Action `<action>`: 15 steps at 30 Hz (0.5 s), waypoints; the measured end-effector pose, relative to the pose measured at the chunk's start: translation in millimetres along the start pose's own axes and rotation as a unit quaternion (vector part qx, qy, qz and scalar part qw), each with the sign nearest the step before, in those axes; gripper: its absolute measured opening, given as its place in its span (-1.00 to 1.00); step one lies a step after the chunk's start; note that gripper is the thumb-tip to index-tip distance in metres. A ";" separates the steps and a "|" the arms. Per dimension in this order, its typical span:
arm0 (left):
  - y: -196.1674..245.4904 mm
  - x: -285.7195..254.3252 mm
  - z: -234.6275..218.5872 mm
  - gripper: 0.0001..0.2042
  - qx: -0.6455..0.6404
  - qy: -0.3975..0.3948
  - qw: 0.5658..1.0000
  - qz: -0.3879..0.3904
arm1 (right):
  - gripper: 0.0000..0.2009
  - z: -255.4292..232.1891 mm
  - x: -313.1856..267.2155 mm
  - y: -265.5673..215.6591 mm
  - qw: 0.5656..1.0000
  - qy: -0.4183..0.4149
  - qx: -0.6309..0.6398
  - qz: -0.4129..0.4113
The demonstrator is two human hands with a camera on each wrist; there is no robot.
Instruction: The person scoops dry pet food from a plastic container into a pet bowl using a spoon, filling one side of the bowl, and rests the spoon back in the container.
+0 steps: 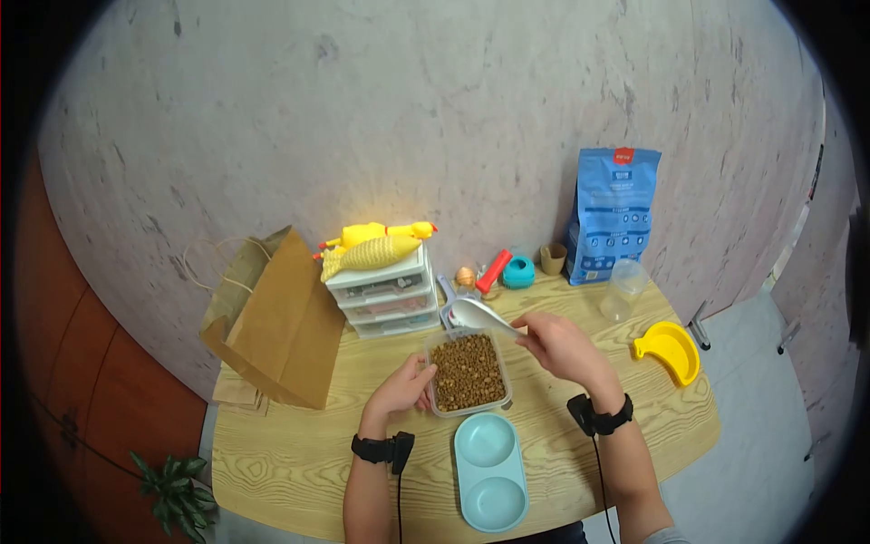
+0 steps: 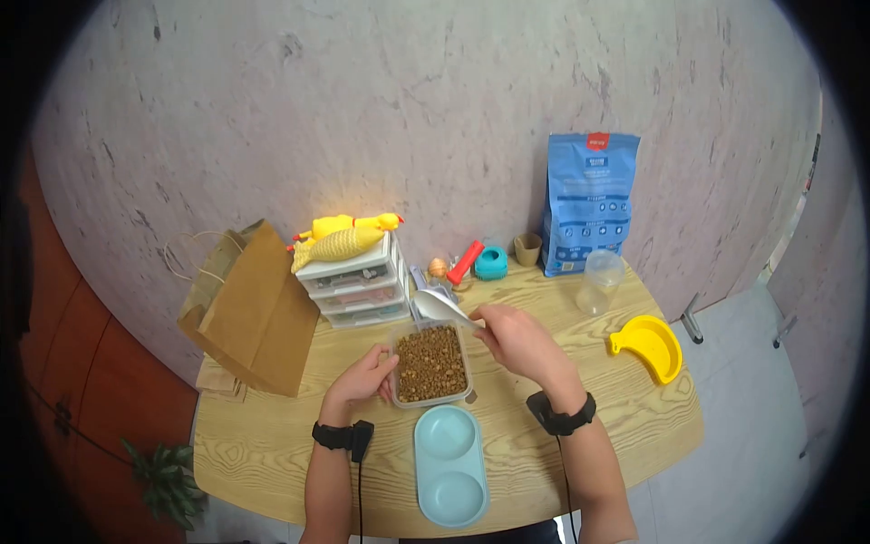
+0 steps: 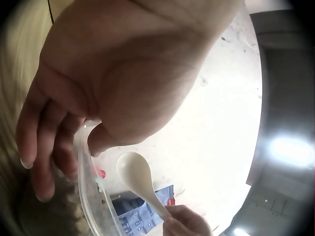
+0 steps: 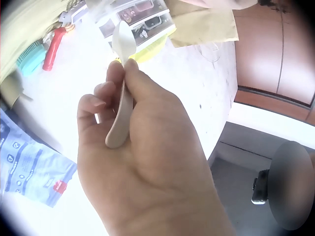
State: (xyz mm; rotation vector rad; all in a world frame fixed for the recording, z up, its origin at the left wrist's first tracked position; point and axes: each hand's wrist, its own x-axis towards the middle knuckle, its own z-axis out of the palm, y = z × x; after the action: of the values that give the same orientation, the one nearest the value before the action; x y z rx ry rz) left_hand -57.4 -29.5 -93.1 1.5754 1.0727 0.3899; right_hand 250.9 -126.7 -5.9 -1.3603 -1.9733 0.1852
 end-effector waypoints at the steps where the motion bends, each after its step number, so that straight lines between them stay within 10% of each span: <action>1: -2.7 -2.0 -0.7 -0.54 -0.011 -0.013 1.000 0.006 | -0.80 2.5 -1.4 -0.9 1.000 -0.006 0.005 0.006; 15: 0.9 -13.1 -7.0 -0.31 -0.033 -0.083 0.994 0.057 | -0.89 8.4 -5.0 -16.1 0.982 -0.116 -0.141 0.039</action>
State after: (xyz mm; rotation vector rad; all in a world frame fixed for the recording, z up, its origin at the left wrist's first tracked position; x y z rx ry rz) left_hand -69.1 -35.7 -86.2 1.5851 0.8373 0.3618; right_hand 234.4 -135.7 -6.5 -1.6620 -2.2045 0.1076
